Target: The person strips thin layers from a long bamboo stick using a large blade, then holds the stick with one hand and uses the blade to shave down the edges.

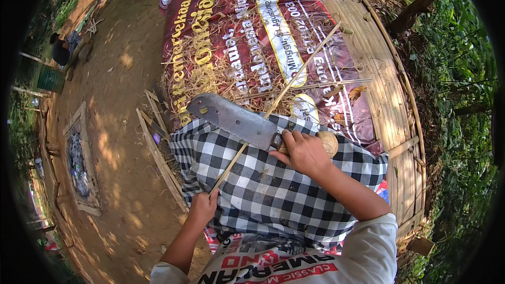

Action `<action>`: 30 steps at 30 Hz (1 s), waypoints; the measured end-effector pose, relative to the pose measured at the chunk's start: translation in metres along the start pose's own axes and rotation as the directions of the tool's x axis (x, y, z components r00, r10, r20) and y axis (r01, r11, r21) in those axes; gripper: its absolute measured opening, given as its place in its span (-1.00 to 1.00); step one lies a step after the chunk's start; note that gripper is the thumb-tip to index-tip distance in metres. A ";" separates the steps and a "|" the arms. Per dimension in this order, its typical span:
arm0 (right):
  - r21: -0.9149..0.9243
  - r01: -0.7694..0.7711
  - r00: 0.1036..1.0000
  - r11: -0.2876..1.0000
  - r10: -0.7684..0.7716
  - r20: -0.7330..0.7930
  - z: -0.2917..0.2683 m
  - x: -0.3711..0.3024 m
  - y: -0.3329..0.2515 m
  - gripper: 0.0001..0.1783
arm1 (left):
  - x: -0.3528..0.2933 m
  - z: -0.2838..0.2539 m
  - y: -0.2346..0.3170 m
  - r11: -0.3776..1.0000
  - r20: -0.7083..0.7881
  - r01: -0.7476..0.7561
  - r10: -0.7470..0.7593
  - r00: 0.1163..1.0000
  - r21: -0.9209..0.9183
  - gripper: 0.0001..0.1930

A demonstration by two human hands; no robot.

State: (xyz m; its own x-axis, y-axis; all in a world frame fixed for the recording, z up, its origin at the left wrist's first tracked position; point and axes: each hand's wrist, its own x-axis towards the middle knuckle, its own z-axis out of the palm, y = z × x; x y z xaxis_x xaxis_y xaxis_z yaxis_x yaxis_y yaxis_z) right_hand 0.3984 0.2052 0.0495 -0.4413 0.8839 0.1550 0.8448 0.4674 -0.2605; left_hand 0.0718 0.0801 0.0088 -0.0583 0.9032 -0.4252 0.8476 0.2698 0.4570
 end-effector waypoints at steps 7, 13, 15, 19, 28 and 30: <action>-0.150 -0.140 0.990 0.979 0.136 -0.033 -0.011 -0.003 0.068 -0.44 | 0.000 -0.008 0.014 0.998 -0.007 -0.017 0.017 1.000 0.056 -0.37; -0.074 -0.068 0.998 0.995 0.067 -0.018 -0.009 -0.004 0.027 -0.41 | 0.000 -0.005 0.002 0.999 0.012 0.001 -0.001 1.000 0.042 -0.37; -0.037 0.047 0.999 0.998 -0.047 -0.009 -0.005 -0.005 0.018 -0.42 | -0.001 0.002 -0.006 1.000 -0.007 -0.007 0.008 1.000 0.020 -0.37; -0.165 -0.062 0.992 0.984 0.043 -0.118 -0.011 -0.003 0.067 -0.46 | -0.005 0.006 -0.018 0.999 -0.039 -0.041 0.042 0.998 0.020 -0.36; -0.043 -0.131 0.991 0.990 0.132 0.020 -0.018 -0.007 0.026 -0.43 | 0.001 -0.002 -0.002 0.998 -0.045 -0.065 0.066 0.997 0.018 -0.37; -0.077 0.002 1.000 0.997 -0.002 -0.003 -0.013 -0.010 0.025 -0.44 | -0.001 -0.001 -0.006 0.999 -0.038 -0.046 0.046 0.998 0.017 -0.37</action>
State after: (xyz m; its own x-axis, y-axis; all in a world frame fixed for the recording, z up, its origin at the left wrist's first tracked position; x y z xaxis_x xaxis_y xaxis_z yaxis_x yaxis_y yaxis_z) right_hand 0.4281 0.2082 0.0535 -0.4421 0.8829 0.1583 0.8647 0.4664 -0.1864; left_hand 0.0659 0.0780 0.0073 -0.0388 0.9268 -0.3736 0.8580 0.2225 0.4629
